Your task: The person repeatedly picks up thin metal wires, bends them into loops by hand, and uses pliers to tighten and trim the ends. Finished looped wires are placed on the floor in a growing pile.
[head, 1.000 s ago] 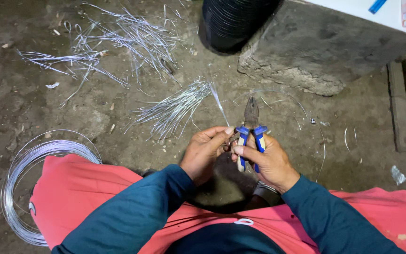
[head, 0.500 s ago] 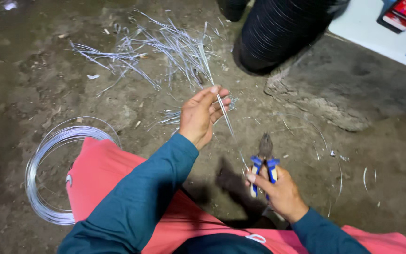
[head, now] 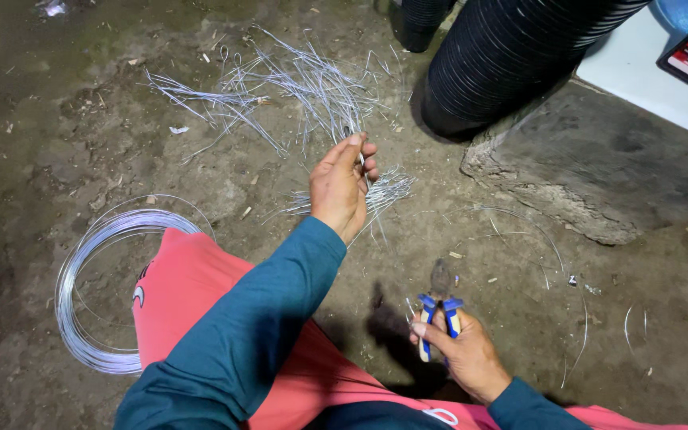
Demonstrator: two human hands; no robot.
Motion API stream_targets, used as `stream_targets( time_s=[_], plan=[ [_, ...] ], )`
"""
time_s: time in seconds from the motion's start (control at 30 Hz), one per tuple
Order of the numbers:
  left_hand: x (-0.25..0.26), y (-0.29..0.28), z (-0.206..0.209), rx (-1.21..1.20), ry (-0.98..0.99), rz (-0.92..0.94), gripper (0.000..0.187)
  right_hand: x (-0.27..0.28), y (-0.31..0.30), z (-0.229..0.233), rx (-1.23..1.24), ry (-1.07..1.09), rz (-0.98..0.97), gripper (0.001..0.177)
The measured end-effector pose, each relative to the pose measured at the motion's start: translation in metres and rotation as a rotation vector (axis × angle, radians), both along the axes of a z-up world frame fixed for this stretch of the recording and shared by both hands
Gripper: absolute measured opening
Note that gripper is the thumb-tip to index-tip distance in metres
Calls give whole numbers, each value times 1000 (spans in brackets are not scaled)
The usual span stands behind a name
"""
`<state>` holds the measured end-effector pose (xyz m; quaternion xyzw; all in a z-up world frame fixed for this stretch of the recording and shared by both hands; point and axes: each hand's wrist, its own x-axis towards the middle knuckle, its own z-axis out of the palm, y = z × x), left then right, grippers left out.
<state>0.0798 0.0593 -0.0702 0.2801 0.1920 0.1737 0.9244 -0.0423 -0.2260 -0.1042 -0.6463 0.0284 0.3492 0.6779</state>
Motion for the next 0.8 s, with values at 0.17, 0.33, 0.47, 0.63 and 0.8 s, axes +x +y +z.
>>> stream_targets(
  time_s=[0.17,0.33,0.47,0.63,0.8],
  plan=[
    [2,-2,0,71,-7,3,25,0,1,-2,6,193,-7,18],
    [-5,-10,16,416,37,-170,21,29,5,14,-100,-145,-62,28],
    [-24,-30,29,716,65,-539,21,68,-5,47,-225,-335,-179,13],
    [-44,-54,38,871,16,-807,22,88,-10,82,146,-434,-280,33],
    [-54,-66,34,763,-41,-980,23,82,-13,87,35,-504,-240,41]
  ],
)
